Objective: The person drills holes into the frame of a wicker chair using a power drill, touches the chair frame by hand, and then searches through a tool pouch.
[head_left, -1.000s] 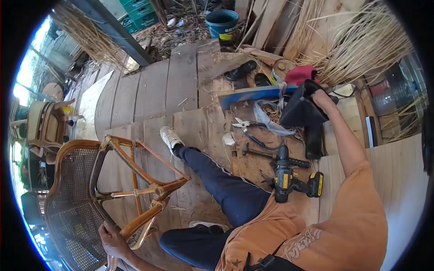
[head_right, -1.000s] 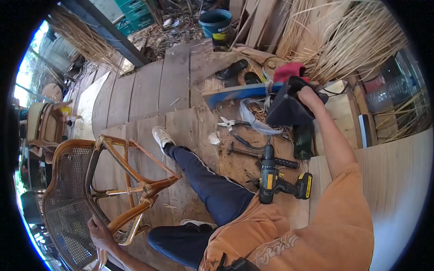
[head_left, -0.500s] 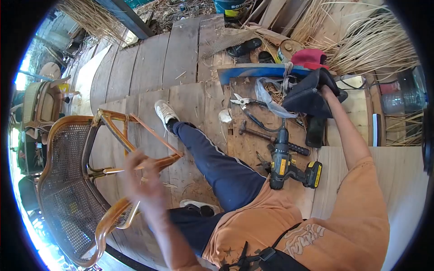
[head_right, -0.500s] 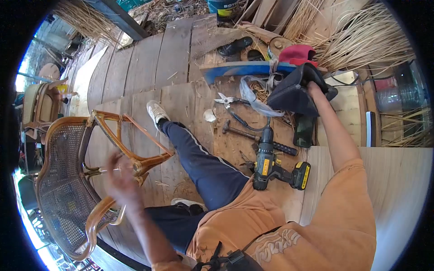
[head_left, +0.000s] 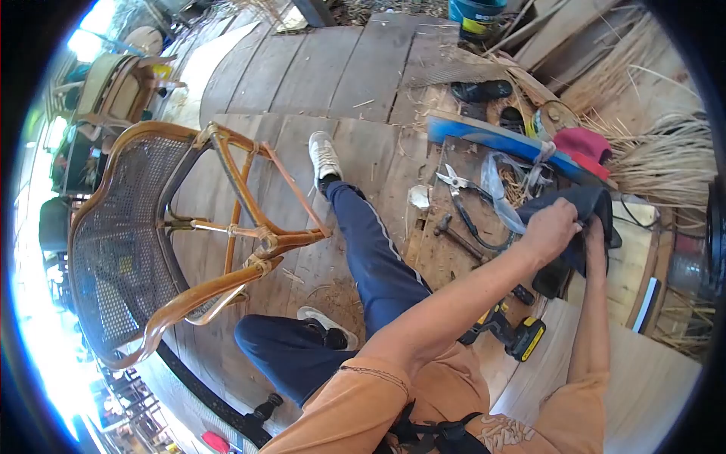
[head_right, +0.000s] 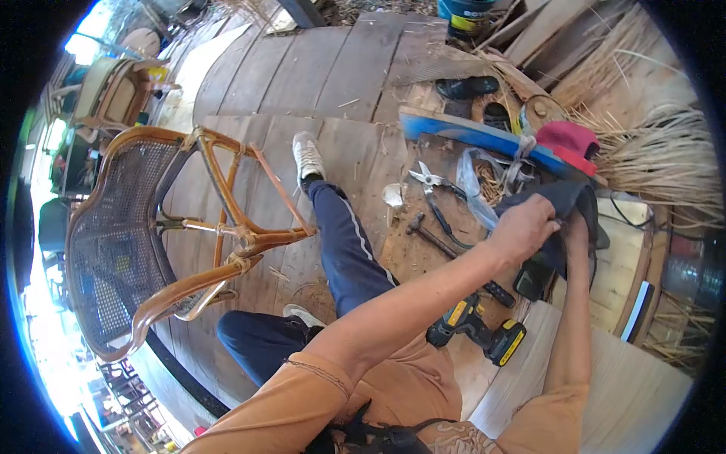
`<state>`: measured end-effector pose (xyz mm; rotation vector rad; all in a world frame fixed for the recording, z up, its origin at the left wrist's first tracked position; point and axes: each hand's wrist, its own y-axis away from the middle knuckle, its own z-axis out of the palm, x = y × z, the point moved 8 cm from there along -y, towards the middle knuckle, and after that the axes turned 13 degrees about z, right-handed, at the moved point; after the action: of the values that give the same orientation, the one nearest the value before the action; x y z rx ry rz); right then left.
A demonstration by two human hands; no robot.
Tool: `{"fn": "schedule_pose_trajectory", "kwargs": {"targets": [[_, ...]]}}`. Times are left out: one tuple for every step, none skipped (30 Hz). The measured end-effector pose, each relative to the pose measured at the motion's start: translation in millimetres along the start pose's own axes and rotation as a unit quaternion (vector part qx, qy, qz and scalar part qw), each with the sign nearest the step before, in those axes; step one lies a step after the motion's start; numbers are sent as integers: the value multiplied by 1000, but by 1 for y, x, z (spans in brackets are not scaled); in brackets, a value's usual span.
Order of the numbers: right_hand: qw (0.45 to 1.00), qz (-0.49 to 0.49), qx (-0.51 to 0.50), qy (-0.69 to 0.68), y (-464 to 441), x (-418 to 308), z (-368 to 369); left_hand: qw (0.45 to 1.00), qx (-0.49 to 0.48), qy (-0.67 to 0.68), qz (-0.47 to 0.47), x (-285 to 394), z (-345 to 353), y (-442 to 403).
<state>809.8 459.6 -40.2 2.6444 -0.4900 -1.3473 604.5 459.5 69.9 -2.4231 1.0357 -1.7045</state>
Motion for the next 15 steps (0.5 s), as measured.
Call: {"fn": "schedule_pose_trajectory", "kwargs": {"targets": [[999, -47, 1, 8, 4, -7, -2, 1000, 9, 10, 14, 4, 1, 1], [998, -39, -7, -41, 8, -8, -2, 999, 22, -17, 27, 9, 2, 1], [995, -31, -16, -89, 12, -11, -2, 999, 20, -22, 18, 13, 6, 1], [990, -24, -26, -135, 15, -14, -2, 999, 19, -27, 10, 18, 9, 1], [981, -17, -73, -179, 16, -13, 0, 999, 20, -33, 0, 22, 8, -1], [968, -9, -120, -220, 16, -11, 0, 997, -53, -59, 12, 32, 15, -6], [951, 1, -166, -260, 17, -10, 2, 999, -22, -41, 16, 41, 6, -8], [964, -4, -134, -230, 18, -16, -1, 1000, 8, -19, 21, 51, -2, -7], [975, -10, -103, -197, 18, -23, -3, 999, 41, 3, 26, 59, -9, -5], [983, -19, -73, -165, 16, -32, -3, 999, 39, -7, -10, 55, -13, -2], [989, -26, -42, -136, 17, -40, -2, 997, 47, -11, -58, 46, -17, 0], [968, 7, -65, -242, 22, -40, 3, 993, 53, -15, -107, 34, -19, 3], [968, 34, -71, -237, 21, -39, 5, 986, 58, -18, -157, 22, -20, 8], [968, 64, -75, -232, 21, -38, 5, 989, 56, -3, -134, 14, -11, 7], [966, 94, -78, -228, 22, -35, 4, 985, 37, -2, -166, 9, -2, 5]]}}
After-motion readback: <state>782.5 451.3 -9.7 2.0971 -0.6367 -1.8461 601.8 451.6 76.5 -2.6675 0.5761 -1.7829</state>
